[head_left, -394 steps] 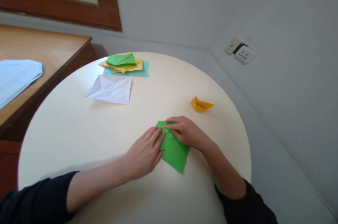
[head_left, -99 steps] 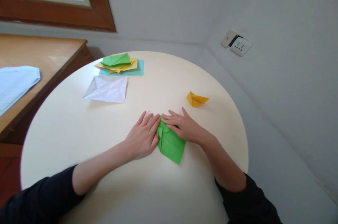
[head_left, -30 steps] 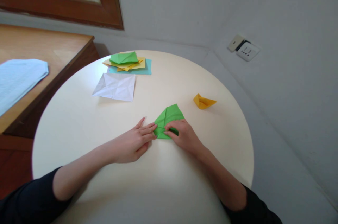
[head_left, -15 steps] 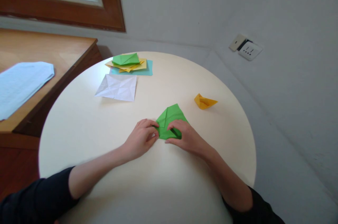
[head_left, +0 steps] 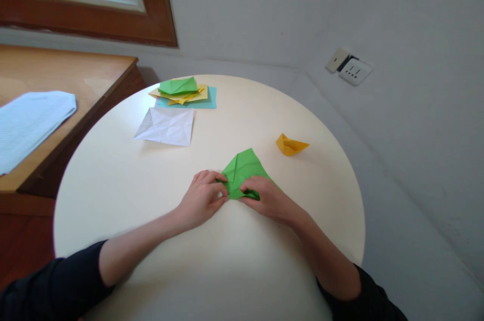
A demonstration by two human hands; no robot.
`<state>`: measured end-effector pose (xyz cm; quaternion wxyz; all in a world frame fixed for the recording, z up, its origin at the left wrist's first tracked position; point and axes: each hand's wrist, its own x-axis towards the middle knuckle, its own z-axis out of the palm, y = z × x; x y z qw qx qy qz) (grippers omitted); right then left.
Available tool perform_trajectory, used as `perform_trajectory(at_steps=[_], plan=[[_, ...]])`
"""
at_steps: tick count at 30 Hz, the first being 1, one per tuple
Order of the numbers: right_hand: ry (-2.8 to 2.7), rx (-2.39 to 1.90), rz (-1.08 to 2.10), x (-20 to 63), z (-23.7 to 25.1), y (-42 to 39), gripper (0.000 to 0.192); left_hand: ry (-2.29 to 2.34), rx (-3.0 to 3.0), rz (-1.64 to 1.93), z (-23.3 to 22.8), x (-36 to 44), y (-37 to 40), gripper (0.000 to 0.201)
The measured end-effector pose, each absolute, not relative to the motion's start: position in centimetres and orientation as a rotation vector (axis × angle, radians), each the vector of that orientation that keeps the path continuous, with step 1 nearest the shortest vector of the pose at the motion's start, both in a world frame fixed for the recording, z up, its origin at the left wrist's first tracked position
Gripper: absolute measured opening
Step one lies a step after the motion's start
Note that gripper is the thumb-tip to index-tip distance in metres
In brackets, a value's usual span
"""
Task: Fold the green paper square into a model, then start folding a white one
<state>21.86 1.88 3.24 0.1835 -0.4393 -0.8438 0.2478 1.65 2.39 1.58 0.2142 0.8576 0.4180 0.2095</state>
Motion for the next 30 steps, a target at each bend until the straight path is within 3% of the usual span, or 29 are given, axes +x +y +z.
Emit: perform_trajectory(at_steps=[16,22,30], plan=[[-2.292,-1.368,0.860,22.0,3.8,1.8,0.013,1.167,2.416,0.529,1.7,2.1,2.2,0.011],[-2.323,-1.289,0.881,22.3,3.7,2.2,0.031,1.170,2.402,0.549,1.6,2.1,2.1,0.010],[-2.321,-1.327,0.874,22.2,3.6,2.2,0.029,1.173,2.382,0.552,1.7,2.1,2.2,0.009]])
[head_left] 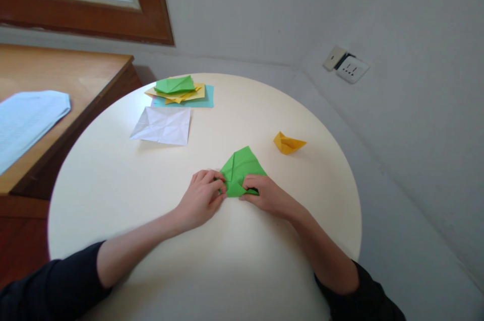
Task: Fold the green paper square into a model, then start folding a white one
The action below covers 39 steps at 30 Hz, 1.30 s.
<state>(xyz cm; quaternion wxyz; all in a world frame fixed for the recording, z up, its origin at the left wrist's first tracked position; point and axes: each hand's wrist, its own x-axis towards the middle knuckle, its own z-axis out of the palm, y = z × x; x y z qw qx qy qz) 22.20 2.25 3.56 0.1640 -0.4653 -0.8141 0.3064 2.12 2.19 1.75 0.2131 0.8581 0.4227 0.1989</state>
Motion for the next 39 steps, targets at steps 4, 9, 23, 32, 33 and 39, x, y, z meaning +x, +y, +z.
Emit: perform_trajectory(at_steps=[4,9,23,32,33,39], plan=[[-2.348,-1.362,0.832,22.3,3.5,2.4,0.030,1.199,2.379,0.538,1.9,2.2,2.1,0.009],[-2.373,-1.370,0.767,22.3,3.4,2.5,0.033,1.229,2.352,0.543,2.0,2.5,2.0,0.007],[-2.409,-1.508,0.555,21.5,2.6,2.5,0.033,1.220,2.402,0.585,1.6,2.7,2.1,0.002],[-2.530,-1.652,0.363,20.8,2.6,2.4,0.020,1.116,2.496,0.561,2.3,2.1,2.0,0.009],[-2.537,-1.655,0.362,20.8,2.6,2.4,0.020,1.093,2.513,0.553,2.4,2.0,2.0,0.012],[-2.574,-1.567,0.334,21.1,2.4,2.4,0.020,1.063,2.645,0.494,2.5,1.6,1.2,0.029]])
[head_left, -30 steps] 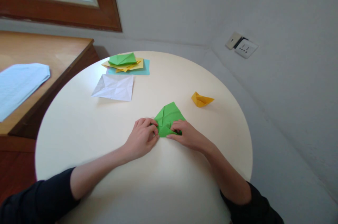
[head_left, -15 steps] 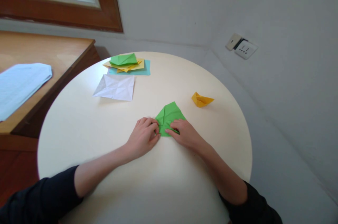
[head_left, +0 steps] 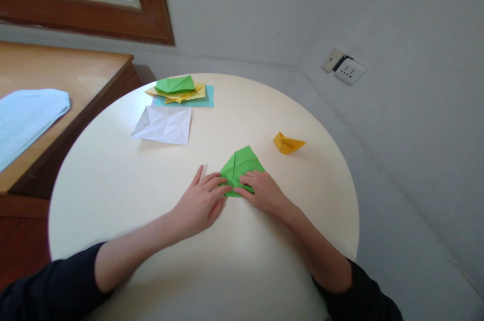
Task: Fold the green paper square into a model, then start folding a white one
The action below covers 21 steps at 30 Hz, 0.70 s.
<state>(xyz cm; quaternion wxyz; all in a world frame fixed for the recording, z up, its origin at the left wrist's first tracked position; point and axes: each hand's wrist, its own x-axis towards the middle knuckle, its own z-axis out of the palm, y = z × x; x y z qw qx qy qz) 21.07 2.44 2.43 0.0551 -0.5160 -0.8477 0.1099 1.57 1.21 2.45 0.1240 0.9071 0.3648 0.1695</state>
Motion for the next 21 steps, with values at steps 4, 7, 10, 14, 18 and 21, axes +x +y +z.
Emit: perform_trajectory(at_steps=[4,7,10,14,18,21], plan=[[-2.561,-1.529,0.347,21.18,2.46,2.41,0.020,1.042,2.693,0.472,2.34,1.49,0.78,0.031],[-2.557,-1.530,0.363,21.14,2.65,2.37,0.020,1.013,2.752,0.409,2.31,1.41,0.68,0.030],[-2.554,-1.556,0.387,21.06,2.77,2.36,0.021,0.982,2.826,0.339,2.28,1.29,0.67,0.032],[-2.548,-1.570,0.389,21.06,2.65,2.42,0.022,0.973,2.876,0.306,2.23,1.21,0.67,0.032],[-2.555,-1.574,0.386,21.11,2.47,2.48,0.023,0.972,2.890,0.265,2.21,1.32,0.57,0.033],[-2.558,-1.575,0.383,21.12,2.40,2.49,0.022,0.952,2.913,0.224,2.24,1.42,0.50,0.035]])
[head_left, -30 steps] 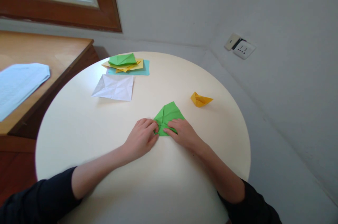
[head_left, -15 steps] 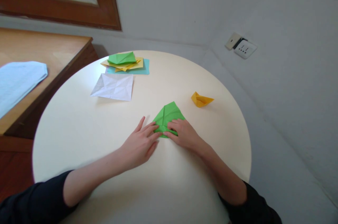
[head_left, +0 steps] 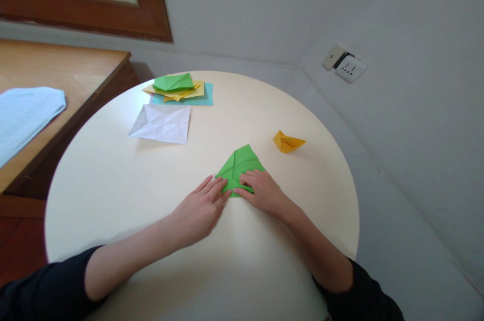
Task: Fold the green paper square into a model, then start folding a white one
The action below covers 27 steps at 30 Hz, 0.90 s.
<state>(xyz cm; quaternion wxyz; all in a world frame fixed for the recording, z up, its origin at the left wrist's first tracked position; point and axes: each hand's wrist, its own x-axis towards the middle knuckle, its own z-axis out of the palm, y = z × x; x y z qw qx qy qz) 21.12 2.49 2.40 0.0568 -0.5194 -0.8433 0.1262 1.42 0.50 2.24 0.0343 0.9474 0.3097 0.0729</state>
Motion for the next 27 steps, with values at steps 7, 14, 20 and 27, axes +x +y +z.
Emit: perform_trajectory(at_steps=[7,14,20,27], plan=[[-2.547,-1.587,0.386,21.17,2.21,2.46,0.021,0.884,2.888,0.260,2.53,1.02,0.76,0.036],[-2.526,-1.611,0.370,21.11,2.32,2.20,0.021,0.926,2.909,0.194,2.18,1.11,0.52,0.035],[-2.492,-1.646,0.311,21.05,2.42,1.89,0.022,0.938,2.935,0.146,2.24,1.20,0.58,0.034],[-2.478,-1.684,0.304,21.04,2.45,1.82,0.022,0.931,2.884,0.205,2.08,1.16,0.65,0.032]])
